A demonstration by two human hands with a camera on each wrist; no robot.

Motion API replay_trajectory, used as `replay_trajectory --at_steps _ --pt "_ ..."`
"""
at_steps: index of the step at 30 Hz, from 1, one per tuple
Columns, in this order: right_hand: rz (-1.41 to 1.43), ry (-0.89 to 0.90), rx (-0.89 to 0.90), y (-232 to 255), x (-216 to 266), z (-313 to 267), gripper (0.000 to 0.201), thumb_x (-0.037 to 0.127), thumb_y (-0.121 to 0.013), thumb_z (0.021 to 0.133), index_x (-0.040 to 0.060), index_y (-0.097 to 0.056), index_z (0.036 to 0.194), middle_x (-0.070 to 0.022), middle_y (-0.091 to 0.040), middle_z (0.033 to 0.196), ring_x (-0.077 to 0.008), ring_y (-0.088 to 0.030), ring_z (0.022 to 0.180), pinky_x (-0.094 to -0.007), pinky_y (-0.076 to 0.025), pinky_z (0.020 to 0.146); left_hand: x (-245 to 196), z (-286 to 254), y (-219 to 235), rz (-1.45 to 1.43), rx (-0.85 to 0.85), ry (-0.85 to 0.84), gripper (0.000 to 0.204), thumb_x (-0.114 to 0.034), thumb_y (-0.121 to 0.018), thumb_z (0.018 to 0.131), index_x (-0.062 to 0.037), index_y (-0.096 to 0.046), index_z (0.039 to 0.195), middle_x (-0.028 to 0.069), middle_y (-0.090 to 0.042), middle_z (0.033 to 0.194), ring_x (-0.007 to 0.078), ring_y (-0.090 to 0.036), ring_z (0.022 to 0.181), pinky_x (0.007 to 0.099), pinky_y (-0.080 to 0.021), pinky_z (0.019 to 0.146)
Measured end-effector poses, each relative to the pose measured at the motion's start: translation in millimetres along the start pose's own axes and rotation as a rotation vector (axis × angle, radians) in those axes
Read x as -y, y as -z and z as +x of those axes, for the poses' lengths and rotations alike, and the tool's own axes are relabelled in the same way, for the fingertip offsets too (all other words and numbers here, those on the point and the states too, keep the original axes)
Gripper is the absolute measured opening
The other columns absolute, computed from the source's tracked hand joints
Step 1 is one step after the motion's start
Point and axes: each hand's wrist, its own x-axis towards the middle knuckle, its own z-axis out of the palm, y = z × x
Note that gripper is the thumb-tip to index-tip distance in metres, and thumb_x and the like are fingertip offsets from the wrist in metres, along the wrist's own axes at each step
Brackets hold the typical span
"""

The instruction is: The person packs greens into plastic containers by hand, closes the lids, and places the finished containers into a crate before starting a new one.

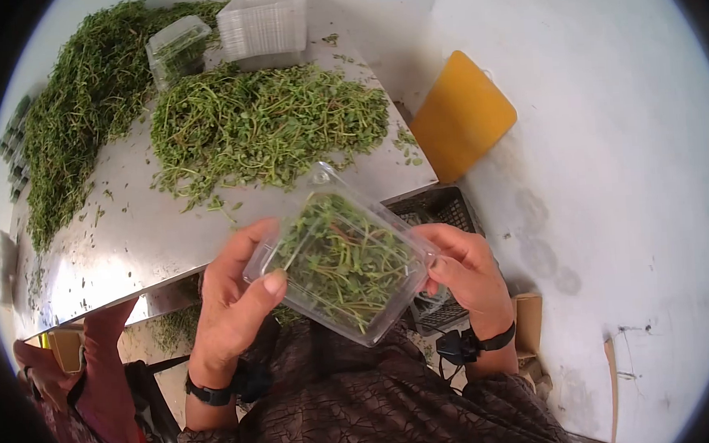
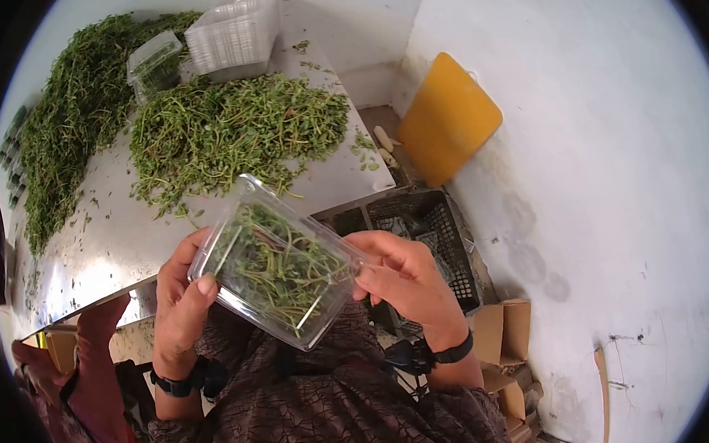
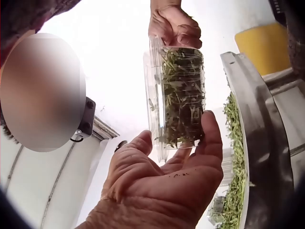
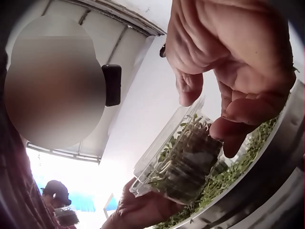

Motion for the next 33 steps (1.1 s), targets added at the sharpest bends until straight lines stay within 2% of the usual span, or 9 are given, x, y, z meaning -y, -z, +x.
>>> replay_trajectory --at_steps 2,6,12,19,21,22,26,29,33 --pt "0.013 0.005 -0.026 6.1 -3.5 -9.4 0.042 0.020 -0.062 0.092 -0.0048 -0.056 0.126 -0.0046 -0.066 0.091 -0.0088 -0.062 0.075 -0.0216 -0.050 0.061 1.9 2.1 -6.6 0.022 0.033 0.088 0.054 -0.015 -0.066 0.085 0.0027 -0.048 0.133 0.0055 -0.057 0.119 0.0126 -0.052 0.109 0.0284 -0.041 0.093" --pt "-0.012 -0.035 -0.172 10.5 -5.9 -24.5 0.031 0.014 -0.061 0.092 -0.0059 -0.062 0.116 -0.0060 -0.067 0.086 -0.0088 -0.063 0.070 -0.0202 -0.049 0.057 10.5 8.1 -19.6 0.016 0.123 0.020 0.051 -0.006 -0.064 0.086 0.0035 -0.047 0.133 0.0081 -0.055 0.124 0.0145 -0.051 0.114 0.0307 -0.040 0.099" --pt "0.037 -0.057 -0.362 19.0 -20.7 -40.5 0.018 0.009 -0.062 0.091 -0.0064 -0.068 0.099 -0.0078 -0.066 0.072 -0.0106 -0.063 0.058 -0.0209 -0.049 0.050 18.0 17.8 -35.6 0.068 0.235 0.007 0.051 -0.009 -0.065 0.087 0.0041 -0.046 0.133 0.0090 -0.056 0.122 0.0151 -0.052 0.112 0.0308 -0.041 0.098" --pt "0.098 -0.058 -0.659 34.1 -23.9 -61.3 0.015 0.008 -0.061 0.090 -0.0047 -0.068 0.092 -0.0065 -0.064 0.067 -0.0095 -0.058 0.052 -0.0212 -0.045 0.046 43.0 36.2 -51.4 0.098 0.248 -0.034 0.050 -0.010 -0.068 0.085 0.0034 -0.049 0.130 0.0131 -0.059 0.122 0.0191 -0.057 0.110 0.0321 -0.045 0.096" --pt "0.057 0.007 -0.740 52.4 -29.6 -73.8 0.016 0.010 -0.061 0.090 -0.0039 -0.068 0.092 -0.0066 -0.064 0.067 -0.0088 -0.054 0.049 -0.0207 -0.043 0.045 41.4 40.4 -46.3 0.489 0.218 -0.359 0.048 -0.008 -0.070 0.082 0.0022 -0.053 0.125 0.0184 -0.059 0.124 0.0263 -0.063 0.104 0.0340 -0.050 0.091" --pt "0.038 -0.007 -0.773 63.7 -33.6 -81.9 0.017 0.012 -0.061 0.090 -0.0036 -0.068 0.091 -0.0063 -0.065 0.067 -0.0077 -0.053 0.049 -0.0197 -0.041 0.045 40.7 40.9 -46.3 0.509 0.158 -0.439 0.043 -0.007 -0.070 0.079 0.0011 -0.059 0.119 0.0214 -0.060 0.122 0.0304 -0.065 0.100 0.0359 -0.053 0.087" --pt "-0.036 -0.044 -0.898 99.7 -57.9 -110.2 0.017 0.013 -0.061 0.091 -0.0027 -0.068 0.088 -0.0061 -0.066 0.068 -0.0063 -0.053 0.051 -0.0191 -0.041 0.046 25.5 43.8 -35.3 0.790 0.030 -0.589 0.029 -0.011 -0.067 0.082 0.0003 -0.065 0.108 0.0191 -0.064 0.115 0.0295 -0.065 0.101 0.0362 -0.052 0.087" --pt "-0.043 -0.158 -1.063 122.4 -89.2 -125.7 0.016 0.013 -0.062 0.090 -0.0016 -0.067 0.086 -0.0060 -0.065 0.067 -0.0065 -0.053 0.050 -0.0194 -0.041 0.045 26.5 53.3 -26.8 0.917 -0.052 -0.722 0.028 -0.013 -0.065 0.083 -0.0009 -0.066 0.108 0.0183 -0.064 0.116 0.0303 -0.064 0.104 0.0366 -0.051 0.089" --pt "-0.057 -0.280 -1.170 145.4 -147.1 -138.6 0.015 0.013 -0.063 0.088 0.0006 -0.065 0.081 -0.0056 -0.064 0.066 -0.0070 -0.054 0.049 -0.0207 -0.042 0.043 33.1 62.9 -22.4 1.054 -0.130 -0.763 0.028 -0.009 -0.063 0.084 -0.0017 -0.065 0.112 0.0169 -0.064 0.116 0.0305 -0.063 0.106 0.0376 -0.050 0.091"
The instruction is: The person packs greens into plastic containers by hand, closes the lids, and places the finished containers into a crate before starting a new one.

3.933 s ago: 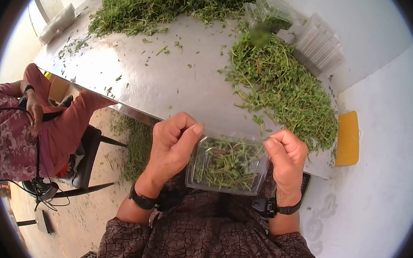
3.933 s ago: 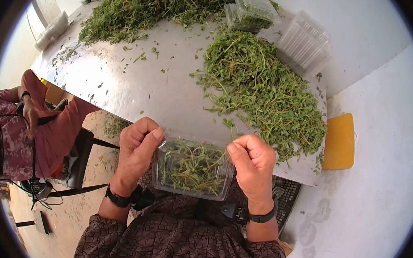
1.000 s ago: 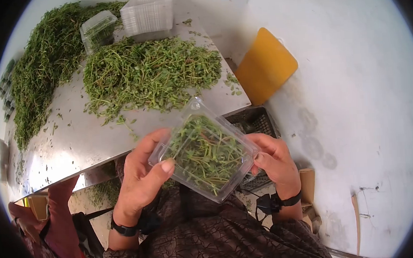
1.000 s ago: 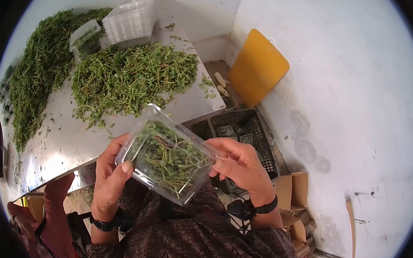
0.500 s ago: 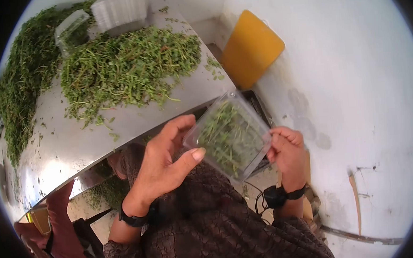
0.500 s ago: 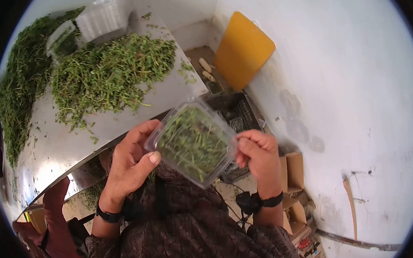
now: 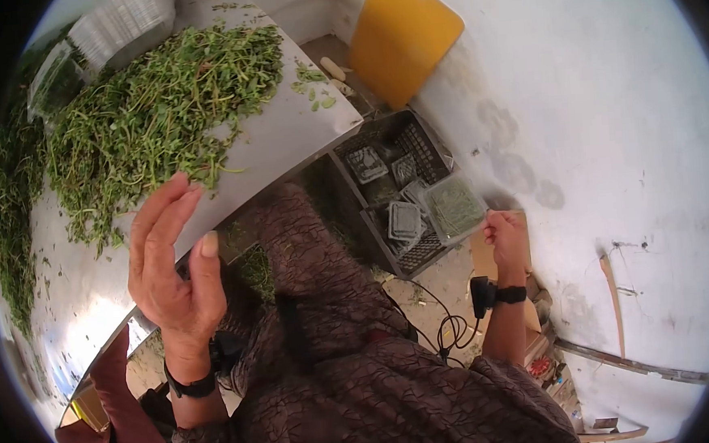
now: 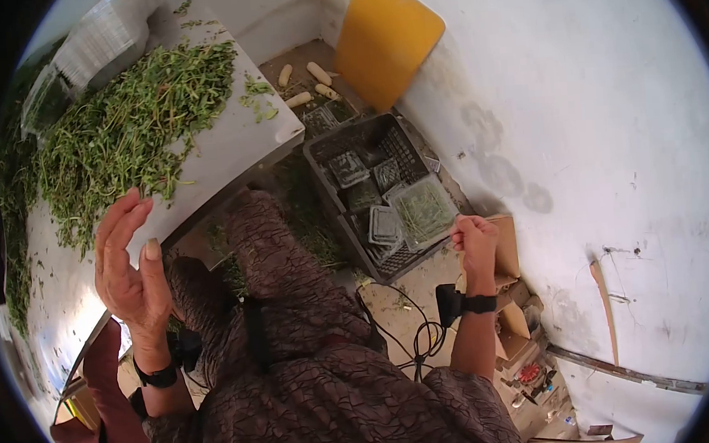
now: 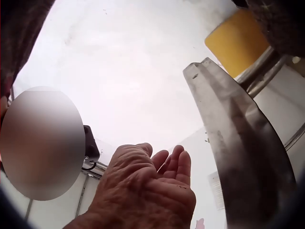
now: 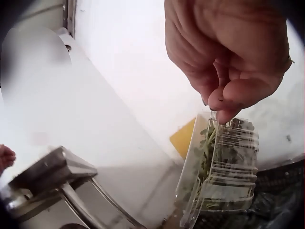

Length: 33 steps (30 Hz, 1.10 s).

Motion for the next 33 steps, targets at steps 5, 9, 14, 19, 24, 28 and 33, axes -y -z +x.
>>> replay_trajectory --at_steps 5,9,14,19,24,28,33 --pt "-0.089 -0.271 -0.167 -11.8 -60.3 21.9 0.014 0.014 -0.065 0.086 0.0023 -0.062 0.078 -0.0044 -0.062 0.066 -0.0102 -0.055 0.051 -0.0233 -0.043 0.043 12.8 -1.8 -9.2 0.057 0.065 0.027 0.029 -0.021 -0.056 0.093 -0.0039 -0.065 0.115 0.0158 -0.061 0.123 0.0296 -0.059 0.114 0.0389 -0.047 0.097" --pt "-0.022 -0.384 -0.219 -24.9 -103.9 39.6 0.014 0.013 -0.064 0.086 0.0011 -0.062 0.078 -0.0067 -0.062 0.067 -0.0125 -0.055 0.051 -0.0242 -0.043 0.043 20.8 0.6 -15.0 0.057 0.076 0.020 0.029 -0.006 -0.060 0.085 -0.0004 -0.064 0.113 0.0178 -0.062 0.120 0.0316 -0.062 0.109 0.0380 -0.049 0.093" --pt "0.168 -0.460 -0.194 -40.8 -146.7 58.6 0.016 0.010 -0.062 0.086 -0.0038 -0.060 0.078 -0.0122 -0.061 0.067 -0.0165 -0.056 0.051 -0.0270 -0.040 0.038 21.6 -0.4 -19.9 0.087 0.091 0.022 0.030 -0.007 -0.059 0.085 0.0009 -0.063 0.114 0.0182 -0.062 0.121 0.0323 -0.061 0.110 0.0384 -0.049 0.094" --pt "0.197 -0.475 -0.184 -62.8 -180.6 86.0 0.012 0.004 -0.060 0.084 -0.0069 -0.061 0.079 -0.0154 -0.062 0.067 -0.0179 -0.055 0.048 -0.0286 -0.040 0.037 19.7 -4.2 -18.0 0.065 0.147 0.072 0.032 -0.018 -0.056 0.090 0.0020 -0.062 0.115 0.0190 -0.060 0.122 0.0312 -0.061 0.111 0.0400 -0.047 0.097" --pt "0.161 -0.500 -0.208 -85.5 -192.6 112.4 0.010 0.001 -0.059 0.083 -0.0081 -0.062 0.080 -0.0161 -0.064 0.069 -0.0202 -0.060 0.053 -0.0300 -0.045 0.039 19.9 -5.0 -16.8 0.055 0.160 0.078 0.034 -0.021 -0.056 0.091 0.0031 -0.061 0.114 0.0200 -0.059 0.123 0.0315 -0.061 0.110 0.0404 -0.047 0.097" --pt "0.172 -0.444 -0.252 -100.0 -202.9 130.2 0.013 0.004 -0.058 0.083 -0.0081 -0.062 0.079 -0.0156 -0.063 0.067 -0.0216 -0.062 0.055 -0.0300 -0.048 0.042 19.1 -5.4 -16.2 0.038 0.174 0.092 0.035 -0.022 -0.058 0.091 0.0035 -0.061 0.114 0.0207 -0.058 0.123 0.0317 -0.062 0.109 0.0403 -0.047 0.096" --pt "-1.005 0.224 0.260 -68.7 -333.7 178.8 0.020 0.007 -0.052 0.088 -0.0053 -0.064 0.077 -0.0162 -0.065 0.071 -0.0261 -0.065 0.061 -0.0341 -0.053 0.049 18.6 -2.6 -17.7 0.025 0.152 0.069 0.030 -0.016 -0.062 0.087 0.0058 -0.063 0.106 0.0220 -0.059 0.120 0.0323 -0.064 0.104 0.0378 -0.053 0.090"
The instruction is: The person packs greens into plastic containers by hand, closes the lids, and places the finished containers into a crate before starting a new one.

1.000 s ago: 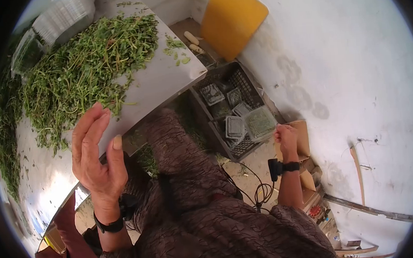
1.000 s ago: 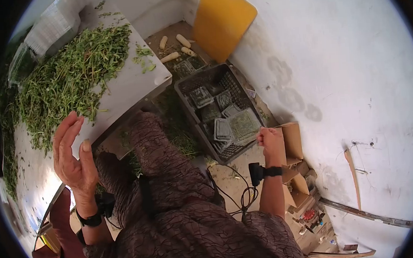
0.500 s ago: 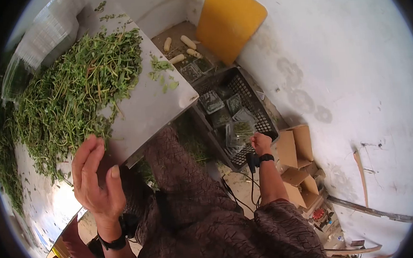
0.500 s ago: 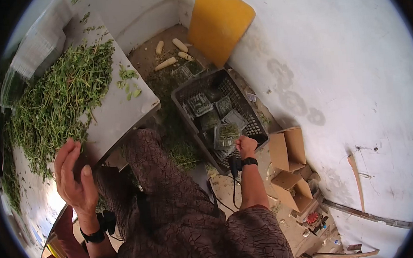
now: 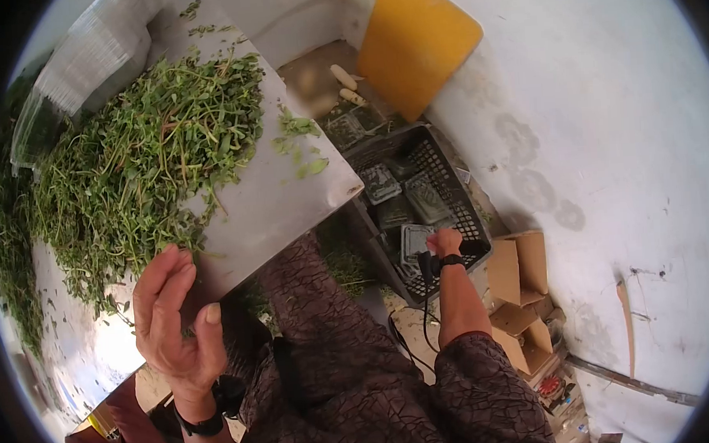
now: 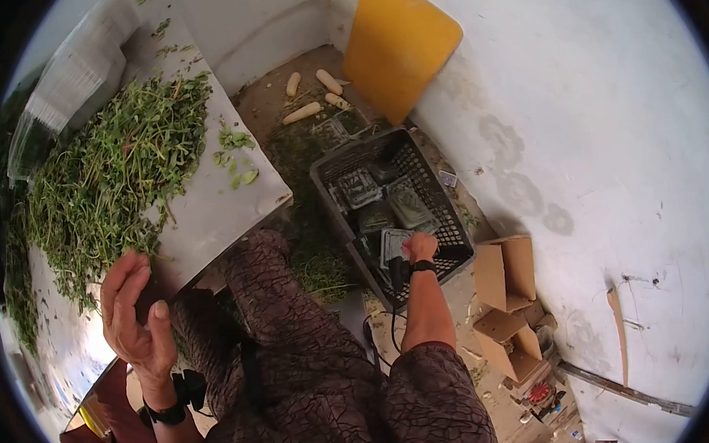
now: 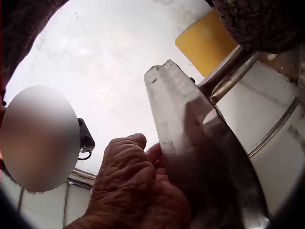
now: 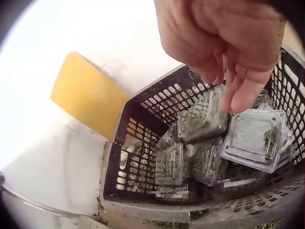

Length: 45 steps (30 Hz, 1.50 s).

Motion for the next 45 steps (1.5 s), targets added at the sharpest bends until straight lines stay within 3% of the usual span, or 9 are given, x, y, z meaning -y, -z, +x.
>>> replay_trajectory --at_steps 3,7,10,11,12,13,16,33,45 --pt "1.049 -0.793 -0.077 80.4 114.5 -43.7 0.018 0.006 -0.052 0.089 -0.0041 -0.064 0.080 -0.0165 -0.065 0.073 -0.0270 -0.067 0.065 -0.0365 -0.055 0.052 -1.7 1.1 -1.1 0.003 -0.001 -0.006 0.030 -0.017 -0.064 0.086 0.0060 -0.063 0.105 0.0218 -0.060 0.120 0.0322 -0.064 0.103 0.0376 -0.053 0.089" --pt "1.121 -0.758 0.011 76.3 122.6 -68.6 0.015 0.005 -0.052 0.088 -0.0047 -0.063 0.083 -0.0165 -0.065 0.073 -0.0266 -0.067 0.066 -0.0370 -0.055 0.052 -0.8 2.1 -4.1 -0.039 -0.028 -0.023 0.030 -0.015 -0.067 0.083 0.0054 -0.063 0.104 0.0216 -0.061 0.117 0.0319 -0.065 0.101 0.0376 -0.054 0.088" --pt "1.053 -0.650 0.126 37.6 53.4 -69.3 0.013 0.005 -0.054 0.087 -0.0042 -0.062 0.085 -0.0158 -0.065 0.075 -0.0256 -0.067 0.065 -0.0363 -0.055 0.052 -3.2 4.7 -4.8 -0.049 -0.043 -0.040 0.030 -0.011 -0.070 0.078 0.0050 -0.064 0.103 0.0212 -0.061 0.117 0.0340 -0.064 0.102 0.0385 -0.054 0.087" --pt "0.521 -0.027 0.181 -16.1 10.8 -56.0 0.012 0.006 -0.055 0.086 -0.0032 -0.063 0.085 -0.0154 -0.067 0.077 -0.0245 -0.067 0.065 -0.0356 -0.055 0.052 -3.7 4.5 -4.3 -0.042 -0.047 -0.044 0.031 -0.011 -0.072 0.077 0.0049 -0.064 0.103 0.0211 -0.061 0.117 0.0349 -0.064 0.103 0.0390 -0.054 0.087" --pt "0.523 0.030 0.200 38.2 38.7 -77.7 0.012 0.006 -0.055 0.086 -0.0032 -0.063 0.085 -0.0154 -0.067 0.077 -0.0245 -0.067 0.065 -0.0356 -0.055 0.052 -4.5 4.2 -4.1 -0.053 -0.048 -0.045 0.033 -0.011 -0.073 0.076 0.0048 -0.065 0.104 0.0212 -0.061 0.117 0.0353 -0.064 0.104 0.0390 -0.054 0.088" --pt "1.046 -0.559 0.218 78.6 123.3 -90.6 0.012 0.007 -0.056 0.085 -0.0025 -0.063 0.085 -0.0156 -0.068 0.079 -0.0231 -0.068 0.065 -0.0348 -0.055 0.053 -5.1 4.1 -3.7 -0.058 -0.051 -0.046 0.034 -0.011 -0.074 0.076 0.0047 -0.065 0.104 0.0213 -0.061 0.117 0.0357 -0.063 0.105 0.0389 -0.054 0.088" --pt "1.026 -0.498 0.138 103.8 155.2 -96.5 0.019 0.010 -0.055 0.084 -0.0053 -0.065 0.091 -0.0140 -0.068 0.076 -0.0214 -0.066 0.060 -0.0313 -0.053 0.050 -4.7 3.3 -1.5 -0.067 -0.111 -0.038 0.036 -0.012 -0.076 0.074 0.0044 -0.064 0.105 0.0206 -0.060 0.118 0.0348 -0.063 0.105 0.0383 -0.054 0.087" --pt "0.914 0.231 -0.206 299.7 297.8 -86.0 0.019 0.013 -0.053 0.095 -0.0023 -0.063 0.097 -0.0078 -0.066 0.079 -0.0106 -0.059 0.059 -0.0216 -0.049 0.052 7.8 -16.0 31.5 -0.368 -0.254 -0.109 0.032 -0.001 -0.067 0.079 0.0010 -0.061 0.110 0.0190 -0.055 0.126 0.0342 -0.062 0.107 0.0381 -0.054 0.087" --pt "0.714 0.799 -0.002 396.9 526.8 -164.9 0.033 0.012 -0.060 0.091 -0.0033 -0.056 0.120 -0.0154 -0.065 0.107 -0.0166 -0.064 0.093 -0.0274 -0.051 0.078 75.2 -67.6 101.4 0.002 -0.564 0.174 0.028 0.010 -0.062 0.076 0.0011 -0.061 0.103 0.0180 -0.057 0.119 0.0324 -0.063 0.103 0.0376 -0.053 0.085"
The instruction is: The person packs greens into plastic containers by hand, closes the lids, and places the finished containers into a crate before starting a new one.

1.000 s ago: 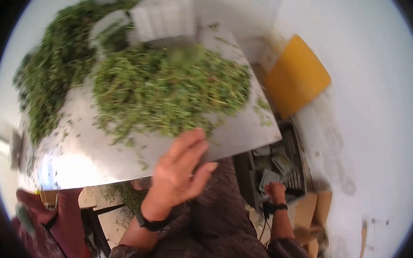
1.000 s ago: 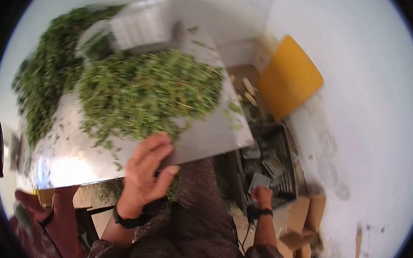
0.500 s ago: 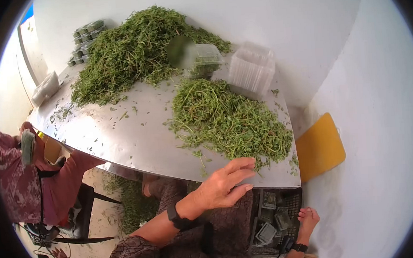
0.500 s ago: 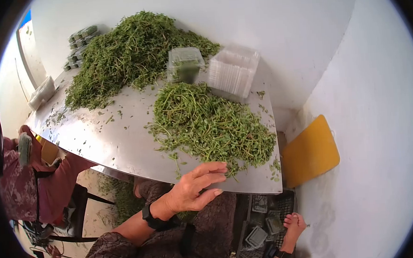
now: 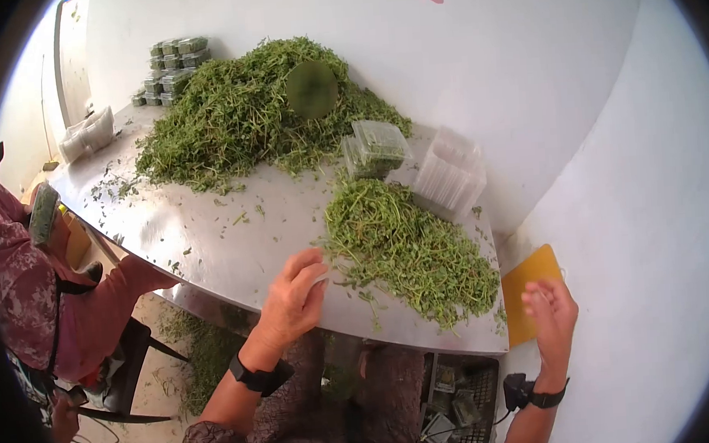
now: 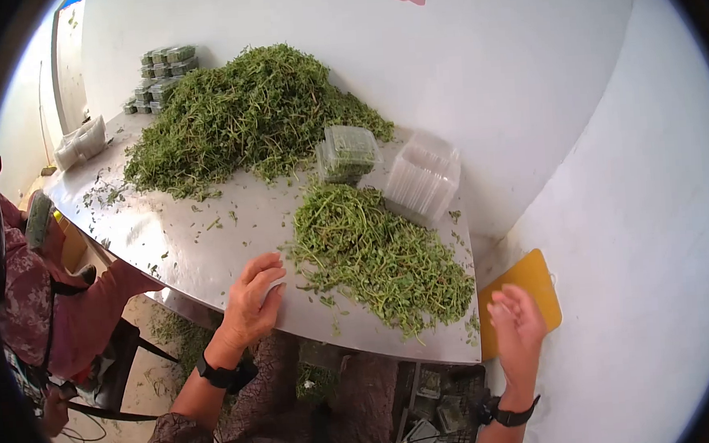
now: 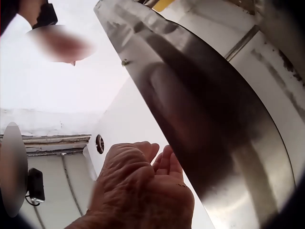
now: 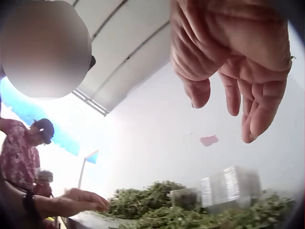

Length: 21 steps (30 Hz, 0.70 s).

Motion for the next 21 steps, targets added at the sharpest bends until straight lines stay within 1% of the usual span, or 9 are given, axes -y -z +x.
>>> replay_trajectory --at_steps 2,6,9,11,12,15,17,18,21 --pt "-0.063 0.104 0.080 -26.4 16.0 23.8 0.043 0.013 -0.064 0.089 -0.0035 -0.051 0.126 -0.0188 -0.060 0.119 -0.0217 -0.061 0.106 -0.0318 -0.050 0.087 7.3 -1.4 6.0 0.059 -0.056 0.005 0.029 0.008 -0.063 0.076 -0.0004 -0.059 0.103 0.0189 -0.058 0.115 0.0378 -0.063 0.096 0.0389 -0.054 0.078" --pt "-0.056 0.258 0.261 -87.8 41.4 70.7 0.049 0.019 -0.068 0.088 -0.0058 -0.050 0.127 -0.0211 -0.059 0.122 -0.0257 -0.059 0.112 -0.0358 -0.048 0.092 13.5 -5.6 8.4 0.085 -0.096 0.047 0.029 0.006 -0.064 0.076 -0.0001 -0.059 0.103 0.0194 -0.058 0.115 0.0383 -0.063 0.096 0.0397 -0.054 0.078" --pt "0.016 0.154 0.345 -131.6 50.6 102.3 0.052 0.026 -0.067 0.090 -0.0074 -0.050 0.127 -0.0221 -0.059 0.122 -0.0263 -0.060 0.110 -0.0351 -0.050 0.089 13.9 -8.5 6.5 0.090 -0.078 0.077 0.028 0.003 -0.065 0.076 0.0002 -0.059 0.103 0.0196 -0.058 0.116 0.0380 -0.063 0.095 0.0401 -0.054 0.078" --pt "0.069 0.002 0.415 -156.3 53.3 118.2 0.058 0.035 -0.063 0.092 -0.0081 -0.049 0.128 -0.0238 -0.060 0.119 -0.0284 -0.061 0.108 -0.0344 -0.054 0.081 13.2 -8.1 6.4 0.078 -0.071 0.116 0.027 0.002 -0.066 0.077 0.0000 -0.060 0.103 0.0188 -0.059 0.115 0.0369 -0.063 0.095 0.0394 -0.054 0.078" --pt "0.068 0.008 0.423 -166.1 49.7 126.3 0.058 0.035 -0.063 0.092 -0.0081 -0.049 0.128 -0.0238 -0.060 0.119 -0.0284 -0.061 0.108 -0.0344 -0.054 0.081 13.0 -7.9 6.1 0.081 -0.080 0.118 0.027 0.002 -0.066 0.077 0.0000 -0.060 0.103 0.0188 -0.059 0.115 0.0369 -0.063 0.095 0.0394 -0.054 0.078" --pt "0.102 -0.122 0.466 -201.9 29.6 148.2 0.071 0.044 -0.061 0.091 -0.0077 -0.042 0.136 -0.0300 -0.052 0.128 -0.0340 -0.063 0.106 -0.0361 -0.056 0.074 11.3 -10.7 4.7 0.097 -0.085 0.140 0.026 -0.001 -0.067 0.077 -0.0001 -0.060 0.102 0.0171 -0.060 0.114 0.0349 -0.064 0.094 0.0390 -0.054 0.077" --pt "0.283 -0.335 0.423 -218.7 11.9 166.7 0.093 0.051 -0.063 0.088 -0.0094 -0.022 0.146 -0.0397 -0.028 0.142 -0.0413 -0.060 0.108 -0.0409 -0.056 0.078 9.6 -11.5 3.9 0.073 -0.046 0.171 0.027 0.001 -0.068 0.076 0.0008 -0.062 0.102 0.0174 -0.060 0.114 0.0349 -0.064 0.097 0.0383 -0.055 0.079" --pt "0.286 -0.331 0.452 -227.0 5.9 174.0 0.093 0.051 -0.063 0.088 -0.0094 -0.022 0.146 -0.0397 -0.028 0.142 -0.0413 -0.060 0.108 -0.0409 -0.056 0.078 9.8 -11.7 3.6 0.095 -0.062 0.184 0.027 0.001 -0.068 0.076 0.0008 -0.062 0.102 0.0174 -0.060 0.114 0.0349 -0.064 0.097 0.0383 -0.055 0.079" --pt "0.391 -0.433 0.249 -243.0 -19.5 199.6 0.093 0.054 -0.061 0.088 -0.0041 -0.021 0.148 -0.0397 -0.028 0.142 -0.0429 -0.060 0.108 -0.0418 -0.057 0.070 9.7 -11.7 1.9 0.119 -0.053 0.127 0.025 -0.005 -0.069 0.077 -0.0017 -0.061 0.101 0.0140 -0.061 0.114 0.0313 -0.064 0.098 0.0370 -0.054 0.081"
